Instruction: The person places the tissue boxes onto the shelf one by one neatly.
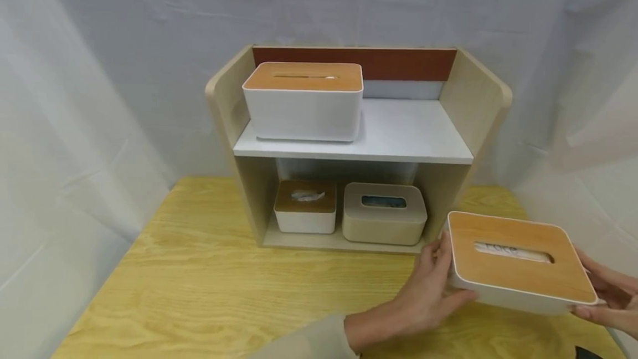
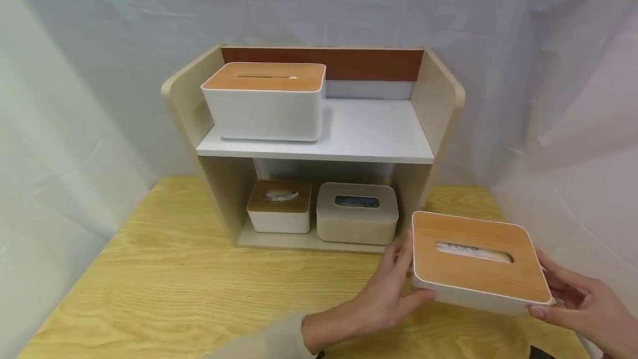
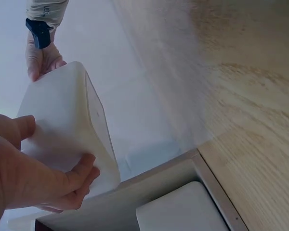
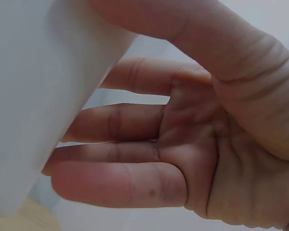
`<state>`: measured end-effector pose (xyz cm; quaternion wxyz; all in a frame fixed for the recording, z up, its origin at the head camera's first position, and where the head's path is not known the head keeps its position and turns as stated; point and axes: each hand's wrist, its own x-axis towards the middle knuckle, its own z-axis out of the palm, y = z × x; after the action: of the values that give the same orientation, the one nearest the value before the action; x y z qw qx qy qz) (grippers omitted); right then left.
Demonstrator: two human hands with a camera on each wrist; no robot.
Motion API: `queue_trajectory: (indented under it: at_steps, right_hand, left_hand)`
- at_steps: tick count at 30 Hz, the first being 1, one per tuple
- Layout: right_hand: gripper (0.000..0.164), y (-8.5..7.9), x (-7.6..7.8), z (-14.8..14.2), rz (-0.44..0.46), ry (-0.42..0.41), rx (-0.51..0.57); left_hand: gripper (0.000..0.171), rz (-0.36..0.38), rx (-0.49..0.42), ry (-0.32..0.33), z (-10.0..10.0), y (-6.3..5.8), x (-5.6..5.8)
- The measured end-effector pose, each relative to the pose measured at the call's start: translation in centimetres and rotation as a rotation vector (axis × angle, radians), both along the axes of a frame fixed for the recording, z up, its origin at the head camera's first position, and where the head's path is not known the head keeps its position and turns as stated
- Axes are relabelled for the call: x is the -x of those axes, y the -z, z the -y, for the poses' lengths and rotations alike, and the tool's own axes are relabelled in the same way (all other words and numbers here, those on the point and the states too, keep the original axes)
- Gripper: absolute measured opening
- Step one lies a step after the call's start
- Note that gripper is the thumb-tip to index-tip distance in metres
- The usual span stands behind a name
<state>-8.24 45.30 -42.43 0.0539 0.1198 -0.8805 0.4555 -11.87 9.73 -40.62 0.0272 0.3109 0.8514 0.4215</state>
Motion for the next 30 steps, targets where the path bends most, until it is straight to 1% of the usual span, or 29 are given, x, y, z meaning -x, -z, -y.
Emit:
queue_trajectory:
  at_steps: [3, 7, 13, 14, 17, 19, 21, 24, 25, 28, 30]
  right_hand:
    - [0.11, -0.7, -0.2, 0.9, 0.018, 0.037, -0.003]
    - [0.109, -1.7, -0.3, 2.5, -0.03, 0.056, 0.0]
    - [0.106, -3.5, -0.4, 4.9, 0.003, 0.093, -0.041]
    - [0.105, -3.8, -0.5, 5.3, 0.002, 0.093, -0.039]
    - [0.104, -4.4, -0.4, 6.2, -0.02, 0.068, -0.022]
    - [0.102, -4.8, -0.4, 6.8, -0.005, 0.058, -0.025]
    - [0.1, -5.1, -0.4, 7.3, 0.025, 0.045, -0.022]
    - [0.098, -5.4, -0.4, 8.0, 0.046, 0.02, -0.006]
    - [0.097, -5.5, -0.4, 8.3, 0.029, 0.009, 0.003]
    - [0.095, -6.0, -0.3, 9.0, -0.028, -0.013, 0.018]
    - [0.094, -6.5, -0.2, 9.5, -0.077, -0.02, 0.028]
  left_hand:
    - [0.097, -0.002, -0.025, 0.02, 0.8, -0.2, 0.1]
    - [0.098, -0.001, -0.078, 0.059, 2.1, -0.6, 0.3]
    - [0.097, 0.04, -0.146, 0.088, 4.2, -1.3, 0.4]
    - [0.097, 0.044, -0.153, 0.091, 4.5, -1.4, 0.4]
    - [0.097, 0.025, -0.175, 0.106, 5.5, -1.8, 0.4]
    - [0.097, 0.015, -0.182, 0.108, 6.1, -2.1, 0.4]
    - [0.097, 0.02, -0.179, 0.1, 6.8, -2.3, 0.3]
    - [0.096, 0.038, -0.173, 0.078, 7.7, -2.7, 0.2]
    - [0.096, 0.035, -0.168, 0.07, 8.0, -2.8, 0.1]
    - [0.096, -0.027, -0.157, 0.056, 8.7, -3.3, 0.1]
    - [0.097, -0.094, -0.143, 0.046, 9.1, -3.9, 0.2]
